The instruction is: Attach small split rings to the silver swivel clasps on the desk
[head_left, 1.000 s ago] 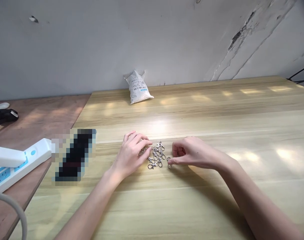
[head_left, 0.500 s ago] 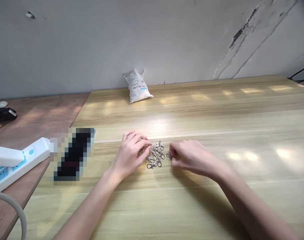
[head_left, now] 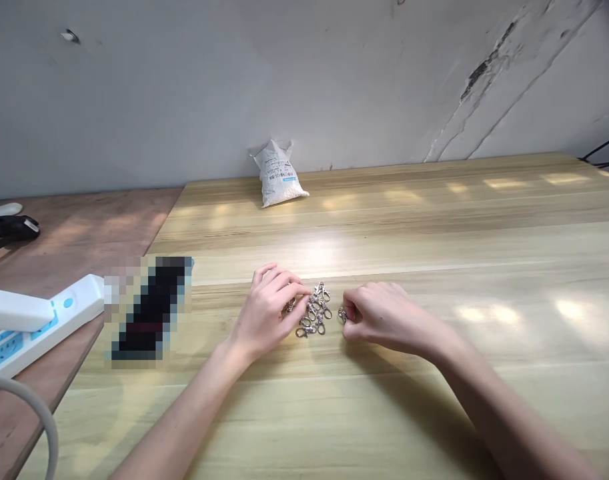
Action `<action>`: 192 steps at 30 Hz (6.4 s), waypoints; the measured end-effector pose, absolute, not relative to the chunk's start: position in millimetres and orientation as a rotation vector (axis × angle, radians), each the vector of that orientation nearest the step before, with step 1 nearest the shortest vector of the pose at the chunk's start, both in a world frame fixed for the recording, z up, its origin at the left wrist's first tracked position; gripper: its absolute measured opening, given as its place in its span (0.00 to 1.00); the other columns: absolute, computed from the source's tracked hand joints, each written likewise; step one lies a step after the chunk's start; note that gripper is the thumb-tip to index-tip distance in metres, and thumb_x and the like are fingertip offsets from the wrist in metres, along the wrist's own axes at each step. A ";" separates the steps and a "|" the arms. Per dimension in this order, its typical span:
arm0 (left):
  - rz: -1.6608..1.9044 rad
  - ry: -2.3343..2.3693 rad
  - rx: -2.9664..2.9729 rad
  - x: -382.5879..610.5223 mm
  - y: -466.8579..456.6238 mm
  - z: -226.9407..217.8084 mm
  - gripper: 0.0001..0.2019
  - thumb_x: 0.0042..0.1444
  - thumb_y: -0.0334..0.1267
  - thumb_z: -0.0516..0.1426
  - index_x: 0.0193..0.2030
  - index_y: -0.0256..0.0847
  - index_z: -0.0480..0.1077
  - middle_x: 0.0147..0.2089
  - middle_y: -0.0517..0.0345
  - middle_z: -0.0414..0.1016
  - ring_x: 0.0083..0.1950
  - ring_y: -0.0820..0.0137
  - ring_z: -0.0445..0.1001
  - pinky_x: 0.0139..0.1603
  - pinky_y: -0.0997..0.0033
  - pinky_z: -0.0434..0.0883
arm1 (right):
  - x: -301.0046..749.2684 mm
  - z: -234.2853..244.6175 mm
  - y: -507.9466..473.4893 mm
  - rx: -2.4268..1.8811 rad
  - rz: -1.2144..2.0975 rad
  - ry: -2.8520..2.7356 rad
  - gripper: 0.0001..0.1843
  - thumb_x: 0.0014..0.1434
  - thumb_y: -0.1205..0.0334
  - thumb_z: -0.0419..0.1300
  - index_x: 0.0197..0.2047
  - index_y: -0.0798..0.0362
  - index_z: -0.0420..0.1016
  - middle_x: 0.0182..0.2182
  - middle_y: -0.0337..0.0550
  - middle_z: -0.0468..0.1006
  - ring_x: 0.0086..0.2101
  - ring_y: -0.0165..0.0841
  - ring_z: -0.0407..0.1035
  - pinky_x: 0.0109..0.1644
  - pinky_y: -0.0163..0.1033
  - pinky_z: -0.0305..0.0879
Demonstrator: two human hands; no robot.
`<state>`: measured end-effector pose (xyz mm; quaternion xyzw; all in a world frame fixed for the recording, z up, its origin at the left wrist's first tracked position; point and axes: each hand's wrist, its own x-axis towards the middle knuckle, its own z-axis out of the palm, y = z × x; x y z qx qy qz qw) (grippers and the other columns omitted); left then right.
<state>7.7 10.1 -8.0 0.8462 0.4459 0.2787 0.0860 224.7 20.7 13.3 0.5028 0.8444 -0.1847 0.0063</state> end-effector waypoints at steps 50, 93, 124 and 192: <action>1.344 1.189 2.499 15.6 4.3 1.7 0.06 0.56 0.29 0.63 0.35 0.45 0.74 0.36 0.61 0.76 0.40 0.70 0.72 0.53 0.57 0.63 | 208.0 4.6 25.4 1.289 -2.480 2.662 0.13 0.67 0.53 0.55 0.35 0.53 0.69 0.29 0.37 0.66 0.28 0.27 0.58 0.33 0.36 0.57; 1.116 1.377 2.029 12.8 7.5 -5.0 0.04 0.58 0.37 0.60 0.33 0.42 0.74 0.43 0.55 0.73 0.48 0.65 0.73 0.50 0.60 0.69 | 198.7 -8.2 22.8 1.669 -1.882 3.072 0.08 0.63 0.59 0.58 0.37 0.53 0.76 0.27 0.40 0.77 0.26 0.28 0.67 0.29 0.34 0.62; 1.266 1.370 2.702 8.5 11.2 -0.8 0.06 0.53 0.29 0.60 0.33 0.45 0.71 0.39 0.59 0.78 0.43 0.64 0.74 0.56 0.54 0.62 | 190.5 -0.5 20.6 1.533 -3.033 1.931 0.06 0.58 0.63 0.57 0.40 0.52 0.68 0.21 0.35 0.74 0.17 0.24 0.52 0.20 0.31 0.46; 1.363 1.278 2.922 3.3 7.0 8.5 0.07 0.50 0.28 0.61 0.34 0.45 0.71 0.44 0.57 0.77 0.45 0.65 0.74 0.57 0.56 0.66 | 200.9 13.1 21.3 1.208 -3.055 1.323 0.15 0.63 0.52 0.52 0.28 0.51 0.63 0.13 0.29 0.60 0.14 0.24 0.47 0.17 0.32 0.44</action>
